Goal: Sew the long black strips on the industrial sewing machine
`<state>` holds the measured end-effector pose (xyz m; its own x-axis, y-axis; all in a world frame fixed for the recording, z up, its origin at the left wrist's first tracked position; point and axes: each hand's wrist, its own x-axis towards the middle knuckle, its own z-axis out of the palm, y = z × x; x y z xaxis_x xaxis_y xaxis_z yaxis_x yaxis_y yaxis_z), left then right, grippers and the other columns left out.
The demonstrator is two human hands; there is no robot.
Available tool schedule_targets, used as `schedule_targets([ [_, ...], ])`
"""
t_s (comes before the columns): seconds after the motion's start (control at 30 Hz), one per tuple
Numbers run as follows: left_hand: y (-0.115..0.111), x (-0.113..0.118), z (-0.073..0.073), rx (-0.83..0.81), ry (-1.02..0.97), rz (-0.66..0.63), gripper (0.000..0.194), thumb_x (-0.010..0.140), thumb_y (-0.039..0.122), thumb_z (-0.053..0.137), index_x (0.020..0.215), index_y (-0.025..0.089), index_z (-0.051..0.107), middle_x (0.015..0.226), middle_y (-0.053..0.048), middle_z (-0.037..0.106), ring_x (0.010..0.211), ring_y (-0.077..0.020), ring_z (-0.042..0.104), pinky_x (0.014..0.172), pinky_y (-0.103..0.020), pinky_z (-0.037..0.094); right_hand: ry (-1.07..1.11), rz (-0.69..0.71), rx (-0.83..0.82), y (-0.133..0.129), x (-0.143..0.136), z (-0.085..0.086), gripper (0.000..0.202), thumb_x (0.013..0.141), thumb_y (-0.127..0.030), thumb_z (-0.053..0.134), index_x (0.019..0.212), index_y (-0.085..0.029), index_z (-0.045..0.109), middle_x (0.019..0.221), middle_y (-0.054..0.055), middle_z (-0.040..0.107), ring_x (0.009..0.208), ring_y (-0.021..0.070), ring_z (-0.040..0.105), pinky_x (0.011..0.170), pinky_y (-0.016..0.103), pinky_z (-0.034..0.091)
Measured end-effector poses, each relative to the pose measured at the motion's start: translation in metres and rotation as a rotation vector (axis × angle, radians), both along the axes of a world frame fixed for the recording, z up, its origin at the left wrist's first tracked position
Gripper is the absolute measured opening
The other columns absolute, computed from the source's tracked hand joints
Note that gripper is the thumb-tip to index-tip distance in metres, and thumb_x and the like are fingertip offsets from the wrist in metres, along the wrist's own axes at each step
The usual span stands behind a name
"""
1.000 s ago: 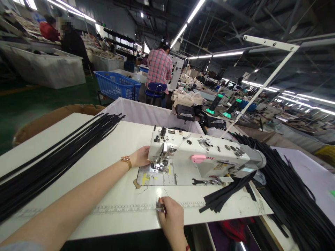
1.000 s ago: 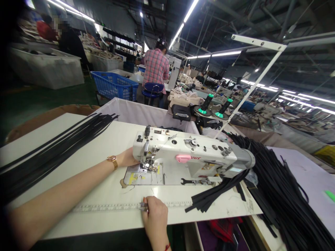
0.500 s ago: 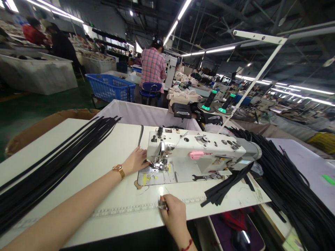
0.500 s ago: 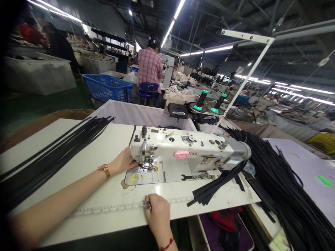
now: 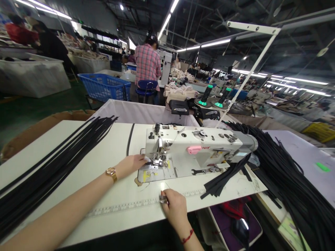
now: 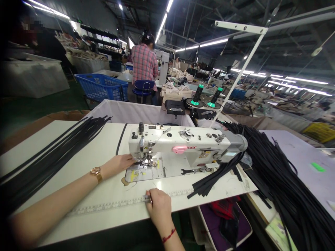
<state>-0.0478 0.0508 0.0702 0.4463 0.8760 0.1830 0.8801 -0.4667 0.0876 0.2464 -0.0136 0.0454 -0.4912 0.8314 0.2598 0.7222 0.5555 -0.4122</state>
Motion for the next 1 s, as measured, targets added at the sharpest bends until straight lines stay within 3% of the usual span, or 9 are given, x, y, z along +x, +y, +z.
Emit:
schedule_targets([
  [0.13, -0.012, 0.006, -0.001, 0.043, 0.097, -0.1, 0.026, 0.096, 0.009, 0.043, 0.113, 0.017, 0.061, 0.11, -0.01, 0.064, 0.092, -0.0206, 0.062, 0.078, -0.031, 0.051, 0.0, -0.004, 0.001, 0.0, 0.0, 0.001, 0.02, 0.094, -0.025, 0.043, 0.077, -0.022, 0.054, 0.067, -0.002, 0.06, 0.061, 0.0123, 0.051, 0.057, 0.027, 0.025],
  [0.37, -0.015, 0.015, 0.009, 0.013, 0.162, -0.081, 0.024, 0.094, 0.007, 0.046, 0.109, 0.016, 0.062, 0.103, -0.009, 0.067, 0.093, -0.0223, 0.063, 0.081, -0.033, 0.051, -0.002, -0.004, 0.015, 0.0, 0.0, 0.003, 0.02, 0.094, -0.025, 0.044, 0.078, -0.022, 0.055, 0.067, -0.002, 0.06, 0.062, 0.013, 0.054, 0.059, 0.027, 0.026],
  [0.7, -0.035, 0.083, 0.007, -0.096, 0.089, 0.244, 0.022, 0.085, -0.002, 0.045, 0.087, 0.008, 0.065, 0.089, -0.014, 0.067, 0.083, -0.0271, 0.065, 0.075, -0.039, 0.052, 0.012, -0.007, 0.004, 0.001, 0.001, -0.001, 0.021, 0.094, -0.026, 0.042, 0.081, -0.021, 0.058, 0.067, -0.001, 0.06, 0.061, 0.014, 0.055, 0.058, 0.028, 0.027],
  [0.83, -0.039, 0.1, 0.018, -0.131, 0.056, 0.349, 0.03, 0.085, -0.004, 0.037, 0.089, 0.006, 0.065, 0.089, -0.018, 0.067, 0.085, -0.0289, 0.067, 0.076, -0.04, 0.053, 0.043, -0.009, -0.021, 0.0, 0.002, 0.001, 0.026, 0.095, -0.028, 0.041, 0.081, -0.021, 0.061, 0.067, 0.0, 0.061, 0.062, 0.0143, 0.055, 0.059, 0.027, 0.028],
  [0.93, -0.06, 0.116, 0.031, -0.168, 0.051, 0.398, 0.037, 0.084, -0.004, 0.032, 0.093, 0.005, 0.066, 0.089, -0.02, 0.068, 0.083, -0.0292, 0.068, 0.073, -0.04, 0.054, 0.083, -0.05, -0.078, 0.003, 0.002, 0.007, 0.025, 0.094, -0.028, 0.043, 0.08, -0.021, 0.062, 0.069, 0.001, 0.063, 0.063, 0.0153, 0.055, 0.059, 0.027, 0.03],
  [1.0, -0.089, 0.131, 0.032, -0.202, 0.049, 0.415, 0.041, 0.082, -0.005, 0.03, 0.095, 0.006, 0.067, 0.089, -0.02, 0.069, 0.08, -0.029, 0.069, 0.071, -0.041, 0.056, 0.139, -0.098, -0.16, 0.003, -0.001, 0.015, 0.021, 0.09, -0.025, 0.047, 0.079, -0.021, 0.065, 0.071, 0.002, 0.066, 0.065, 0.0164, 0.057, 0.061, 0.027, 0.032],
])
